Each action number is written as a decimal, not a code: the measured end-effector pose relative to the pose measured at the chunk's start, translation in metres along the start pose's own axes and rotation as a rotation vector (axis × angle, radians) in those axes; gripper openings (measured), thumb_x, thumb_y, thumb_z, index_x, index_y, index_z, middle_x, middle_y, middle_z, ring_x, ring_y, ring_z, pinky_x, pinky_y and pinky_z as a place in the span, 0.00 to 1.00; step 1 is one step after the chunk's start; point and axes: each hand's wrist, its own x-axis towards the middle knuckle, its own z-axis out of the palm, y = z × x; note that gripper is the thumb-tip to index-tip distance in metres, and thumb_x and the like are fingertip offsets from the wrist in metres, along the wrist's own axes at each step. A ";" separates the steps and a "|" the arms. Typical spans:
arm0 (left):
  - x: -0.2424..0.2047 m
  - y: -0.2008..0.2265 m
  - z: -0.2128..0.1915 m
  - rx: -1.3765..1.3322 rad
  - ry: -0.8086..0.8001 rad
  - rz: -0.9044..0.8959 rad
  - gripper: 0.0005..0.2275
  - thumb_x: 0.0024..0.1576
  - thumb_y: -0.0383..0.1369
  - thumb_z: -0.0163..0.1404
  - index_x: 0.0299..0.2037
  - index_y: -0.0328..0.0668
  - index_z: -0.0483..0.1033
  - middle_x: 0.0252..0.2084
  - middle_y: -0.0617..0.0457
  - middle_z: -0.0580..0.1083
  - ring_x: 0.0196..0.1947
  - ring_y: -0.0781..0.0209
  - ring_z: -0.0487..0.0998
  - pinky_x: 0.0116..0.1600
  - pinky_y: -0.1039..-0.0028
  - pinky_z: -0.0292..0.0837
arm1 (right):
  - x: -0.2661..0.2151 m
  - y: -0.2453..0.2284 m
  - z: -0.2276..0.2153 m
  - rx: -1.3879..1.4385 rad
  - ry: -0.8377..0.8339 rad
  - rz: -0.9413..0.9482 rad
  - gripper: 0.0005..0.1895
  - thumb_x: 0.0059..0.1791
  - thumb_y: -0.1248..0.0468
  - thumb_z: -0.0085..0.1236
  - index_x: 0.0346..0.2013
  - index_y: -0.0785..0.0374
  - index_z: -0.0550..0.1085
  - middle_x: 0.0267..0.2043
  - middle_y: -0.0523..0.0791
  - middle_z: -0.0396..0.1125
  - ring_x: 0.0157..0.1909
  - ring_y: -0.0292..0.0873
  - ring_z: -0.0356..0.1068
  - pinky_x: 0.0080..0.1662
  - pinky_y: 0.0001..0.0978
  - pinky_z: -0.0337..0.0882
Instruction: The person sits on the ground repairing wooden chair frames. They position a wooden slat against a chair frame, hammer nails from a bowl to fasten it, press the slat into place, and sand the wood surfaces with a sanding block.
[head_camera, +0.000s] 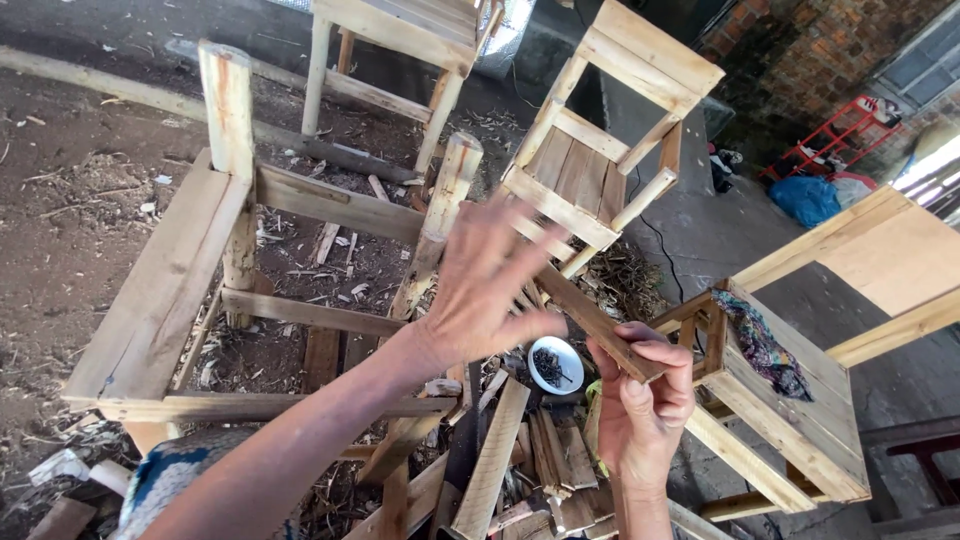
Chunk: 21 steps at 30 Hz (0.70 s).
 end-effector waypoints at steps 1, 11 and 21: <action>-0.002 0.003 0.001 -0.002 -0.005 0.004 0.33 0.53 0.60 0.31 0.62 0.47 0.58 0.64 0.40 0.53 0.64 0.39 0.55 0.68 0.38 0.48 | -0.001 -0.002 -0.001 0.001 0.006 -0.003 0.17 0.44 0.65 0.61 0.43 0.64 0.66 0.54 0.51 0.59 0.52 0.46 0.65 0.59 0.41 0.68; -0.012 0.006 -0.008 0.144 -0.125 0.367 0.15 0.53 0.34 0.55 0.48 0.51 0.66 0.33 0.59 0.63 0.29 0.68 0.65 0.44 0.75 0.68 | -0.003 -0.013 0.007 0.271 -0.123 0.233 0.17 0.39 0.71 0.63 0.40 0.63 0.68 0.51 0.50 0.60 0.56 0.54 0.63 0.65 0.51 0.56; -0.018 0.008 -0.010 0.091 -0.243 0.348 0.15 0.49 0.33 0.54 0.45 0.53 0.67 0.32 0.61 0.67 0.30 0.70 0.70 0.36 0.78 0.67 | -0.007 -0.016 -0.006 0.116 -0.183 0.357 0.19 0.40 0.66 0.65 0.39 0.66 0.66 0.51 0.51 0.58 0.52 0.56 0.66 0.61 0.55 0.61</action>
